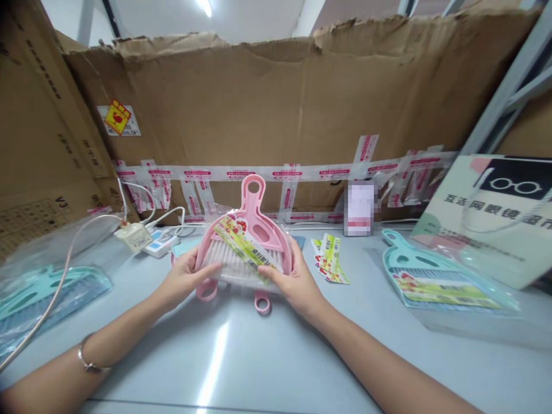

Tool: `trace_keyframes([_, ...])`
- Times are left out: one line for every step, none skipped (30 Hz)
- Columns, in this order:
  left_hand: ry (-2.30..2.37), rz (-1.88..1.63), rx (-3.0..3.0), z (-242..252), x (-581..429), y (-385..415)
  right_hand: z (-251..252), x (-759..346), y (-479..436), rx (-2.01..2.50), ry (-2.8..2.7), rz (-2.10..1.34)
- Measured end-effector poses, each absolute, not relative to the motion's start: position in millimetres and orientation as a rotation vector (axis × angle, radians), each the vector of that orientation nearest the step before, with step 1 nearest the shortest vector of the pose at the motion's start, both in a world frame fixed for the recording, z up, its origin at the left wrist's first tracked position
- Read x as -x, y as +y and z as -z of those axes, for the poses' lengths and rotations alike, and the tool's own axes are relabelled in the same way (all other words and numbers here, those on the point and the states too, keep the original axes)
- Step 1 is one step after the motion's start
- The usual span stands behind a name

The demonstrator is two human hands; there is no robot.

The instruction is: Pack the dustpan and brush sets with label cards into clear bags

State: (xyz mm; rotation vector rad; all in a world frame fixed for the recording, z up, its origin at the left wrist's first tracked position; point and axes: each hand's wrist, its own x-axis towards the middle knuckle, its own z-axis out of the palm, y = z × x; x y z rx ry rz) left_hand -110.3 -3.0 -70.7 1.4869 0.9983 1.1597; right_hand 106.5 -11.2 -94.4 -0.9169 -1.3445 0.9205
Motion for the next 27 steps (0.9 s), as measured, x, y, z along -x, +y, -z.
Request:
trace_keyframes([1.009,-1.140,-1.515,70.5,111.6,-1.8,93.2,-107.7,-11.3,0.913,-1.369,-0.906])
trace_keyframes([1.007,-1.138,-1.537,70.7,112.8,-0.8,92.1,-108.7,-11.3,0.907,-1.385,-0.900])
trace_keyframes([1.001,-1.144,-1.549,71.3,113.6,-0.1,91.3,-109.6,-11.3,0.902,-1.392,-0.901])
trace_keyframes([0.997,-1.144,-1.551,72.2,113.8,0.0,90.8,-110.3,-11.3,0.897,-1.394,-0.912])
trace_keyframes([1.000,-1.139,-1.546,73.2,113.5,-0.5,90.6,-110.7,-11.2,0.889,-1.393,-0.930])
trace_keyframes([1.009,-1.132,-1.536,74.2,112.7,-1.5,90.6,-110.8,-11.2,0.877,-1.393,-0.947])
trace_keyframes([1.021,-1.127,-1.524,75.0,111.6,-2.9,90.5,-110.8,-11.2,0.866,-1.395,-0.959])
trace_keyframes([1.030,-1.127,-1.513,75.6,110.5,-4.3,90.4,-110.6,-11.2,0.868,-1.402,-0.960])
trace_keyframes([1.030,-1.130,-1.506,75.9,109.5,-5.7,90.1,-110.4,-11.4,0.889,-1.414,-0.950])
trace_keyframes([1.022,-1.138,-1.500,76.0,108.9,-6.8,89.6,-110.3,-11.7,0.924,-1.428,-0.931])
trace_keyframes([1.011,-1.142,-1.493,76.0,108.6,-7.6,89.1,-110.4,-12.0,0.969,-1.440,-0.906])
trace_keyframes([0.999,-1.140,-1.485,75.9,108.6,-8.0,88.4,-110.8,-12.2,1.011,-1.448,-0.884])
trace_keyframes([0.987,-1.136,-1.475,75.8,108.8,-8.3,87.9,-111.4,-12.4,1.037,-1.451,-0.869])
trace_keyframes([0.977,-1.130,-1.462,75.7,109.1,-8.4,87.6,-112.1,-12.4,1.036,-1.451,-0.863])
trace_keyframes([0.970,-1.125,-1.446,75.6,109.2,-8.5,87.4,-113.0,-12.4,1.010,-1.449,-0.859])
trace_keyframes([0.963,-1.114,-1.433,75.6,109.2,-8.8,87.4,-113.9,-12.2,0.975,-1.444,-0.847])
trace_keyframes([0.952,-1.093,-1.425,75.7,109.1,-9.2,87.3,-114.8,-12.0,0.944,-1.436,-0.818])
trace_keyframes([0.937,-1.066,-1.428,75.7,109.0,-9.6,86.9,-115.8,-11.8,0.922,-1.422,-0.773])
trace_keyframes([0.920,-1.033,-1.443,75.6,109.1,-10.1,85.8,-117.1,-11.7,0.913,-1.401,-0.724])
trace_keyframes([0.905,-1.005,-1.465,75.2,109.5,-10.5,83.8,-119.1,-11.6,0.916,-1.373,-0.682])
trace_keyframes([0.893,-0.983,-1.490,74.5,110.1,-10.8,80.7,-122.3,-11.7,0.926,-1.338,-0.664])
trace_keyframes([0.883,-0.970,-1.513,73.3,111.1,-11.0,76.6,-127.3,-11.9,0.937,-1.293,-0.669])
trace_keyframes([0.878,-0.969,-1.531,71.7,112.4,-11.1,71.8,-134.6,-12.4,0.946,-1.241,-0.681])
trace_keyframes([0.883,-0.978,-1.542,69.6,113.7,-11.2,66.6,-145.0,-13.1,0.954,-1.186,-0.683])
trace_keyframes([0.892,-0.990,-1.549,67.3,115.0,-11.5,61.8,-158.8,-14.5,0.966,-1.138,-0.658])
trace_keyframes([0.906,-1.003,-1.553,64.8,116.1,-11.8,57.7,-176.3,-16.5,0.988,-1.106,-0.595])
trace_keyframes([0.919,-1.012,-1.561,62.4,116.9,-12.3,55.1,-197.4,-19.3,1.016,-1.090,-0.515])
